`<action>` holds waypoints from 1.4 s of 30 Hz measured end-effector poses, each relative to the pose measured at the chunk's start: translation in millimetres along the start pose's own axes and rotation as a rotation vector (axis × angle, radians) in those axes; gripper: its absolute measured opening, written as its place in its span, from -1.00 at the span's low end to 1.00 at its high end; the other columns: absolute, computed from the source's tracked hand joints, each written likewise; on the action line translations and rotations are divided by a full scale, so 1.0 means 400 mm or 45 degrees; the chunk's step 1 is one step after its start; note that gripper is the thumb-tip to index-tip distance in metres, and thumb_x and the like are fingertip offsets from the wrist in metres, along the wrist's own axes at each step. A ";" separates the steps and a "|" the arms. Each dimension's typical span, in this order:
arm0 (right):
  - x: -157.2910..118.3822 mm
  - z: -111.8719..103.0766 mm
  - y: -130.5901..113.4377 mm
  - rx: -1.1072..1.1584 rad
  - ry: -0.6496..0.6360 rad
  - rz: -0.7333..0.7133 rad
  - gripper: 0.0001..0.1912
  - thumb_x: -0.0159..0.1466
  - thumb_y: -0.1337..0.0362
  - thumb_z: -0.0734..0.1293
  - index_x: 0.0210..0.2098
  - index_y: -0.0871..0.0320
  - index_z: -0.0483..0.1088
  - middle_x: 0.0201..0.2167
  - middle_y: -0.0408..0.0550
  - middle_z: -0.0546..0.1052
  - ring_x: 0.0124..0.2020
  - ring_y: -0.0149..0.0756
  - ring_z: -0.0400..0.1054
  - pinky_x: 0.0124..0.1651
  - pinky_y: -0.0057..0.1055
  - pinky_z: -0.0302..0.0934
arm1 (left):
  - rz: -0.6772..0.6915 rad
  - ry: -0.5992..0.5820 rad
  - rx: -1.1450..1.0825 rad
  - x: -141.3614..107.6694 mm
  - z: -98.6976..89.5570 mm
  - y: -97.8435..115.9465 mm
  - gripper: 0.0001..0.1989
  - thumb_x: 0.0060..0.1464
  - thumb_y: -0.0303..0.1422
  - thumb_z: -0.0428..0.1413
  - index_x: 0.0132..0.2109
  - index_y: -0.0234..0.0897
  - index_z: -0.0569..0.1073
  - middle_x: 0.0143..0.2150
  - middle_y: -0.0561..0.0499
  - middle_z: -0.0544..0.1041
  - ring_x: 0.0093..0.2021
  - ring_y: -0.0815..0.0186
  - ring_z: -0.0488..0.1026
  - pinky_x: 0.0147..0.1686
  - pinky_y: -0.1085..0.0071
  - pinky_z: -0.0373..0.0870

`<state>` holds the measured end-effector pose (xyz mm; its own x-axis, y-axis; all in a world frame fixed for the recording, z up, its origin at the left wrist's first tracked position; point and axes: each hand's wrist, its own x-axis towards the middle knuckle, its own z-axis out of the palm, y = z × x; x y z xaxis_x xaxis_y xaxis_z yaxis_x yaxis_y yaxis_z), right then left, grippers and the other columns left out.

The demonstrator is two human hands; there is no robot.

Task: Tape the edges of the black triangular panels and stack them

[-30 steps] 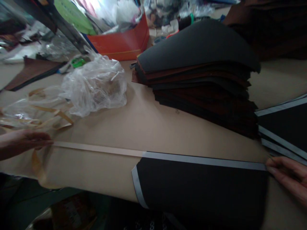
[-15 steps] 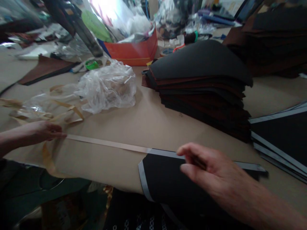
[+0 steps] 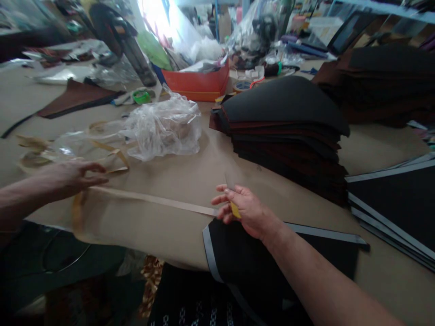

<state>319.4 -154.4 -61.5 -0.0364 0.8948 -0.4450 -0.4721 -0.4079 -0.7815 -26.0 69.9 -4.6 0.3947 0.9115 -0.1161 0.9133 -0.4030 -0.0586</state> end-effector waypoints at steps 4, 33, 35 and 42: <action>-0.047 -0.013 -0.012 -0.461 -0.003 -0.228 -0.71 0.35 0.11 0.11 -0.07 0.19 0.21 -0.55 -0.19 0.45 -0.80 -0.63 -0.02 -0.73 -0.59 -0.18 | 0.349 0.044 -0.032 -0.041 0.003 0.178 -0.78 0.10 -0.28 0.06 -0.19 -0.33 0.49 -0.25 -0.04 0.49 -0.25 0.31 0.35 -0.19 0.43 0.21; -0.046 0.028 0.108 -1.143 0.326 -0.262 -0.60 0.12 0.37 0.25 -0.02 0.20 0.31 -0.66 -0.30 0.27 -0.63 -0.47 0.12 -0.49 -0.46 0.01 | 0.852 -0.208 -0.074 -0.102 0.059 0.588 -0.86 -0.01 -0.48 0.03 -0.42 -0.34 0.49 -0.43 -0.19 0.56 -0.34 0.04 0.52 -0.21 0.03 0.29; -0.048 0.037 0.102 -1.214 0.342 -0.257 -0.62 0.11 0.40 0.24 -0.05 0.20 0.32 -0.66 -0.28 0.27 -0.62 -0.45 0.12 -0.48 -0.46 -0.01 | 0.855 -0.229 -0.135 -0.111 0.053 0.594 -0.85 0.00 -0.47 0.04 -0.44 -0.36 0.48 -0.47 -0.18 0.54 -0.38 0.08 0.51 -0.23 0.06 0.30; -0.039 0.039 0.100 -1.084 0.320 -0.315 -0.69 0.12 0.34 0.29 -0.12 0.15 0.37 -0.54 -0.17 0.39 -0.46 -0.37 0.25 -0.40 -0.45 0.05 | 0.931 -0.350 -0.566 -0.171 0.007 0.602 -0.84 0.08 -0.38 0.04 -0.42 -0.26 0.48 -0.52 0.13 0.47 -0.52 0.48 0.32 -0.48 0.55 0.20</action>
<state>287.4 -181.9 -78.9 0.2183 0.9492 -0.2265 0.3698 -0.2953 -0.8809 166.7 -89.7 -13.5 0.9071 0.3645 -0.2103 0.4200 -0.7534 0.5059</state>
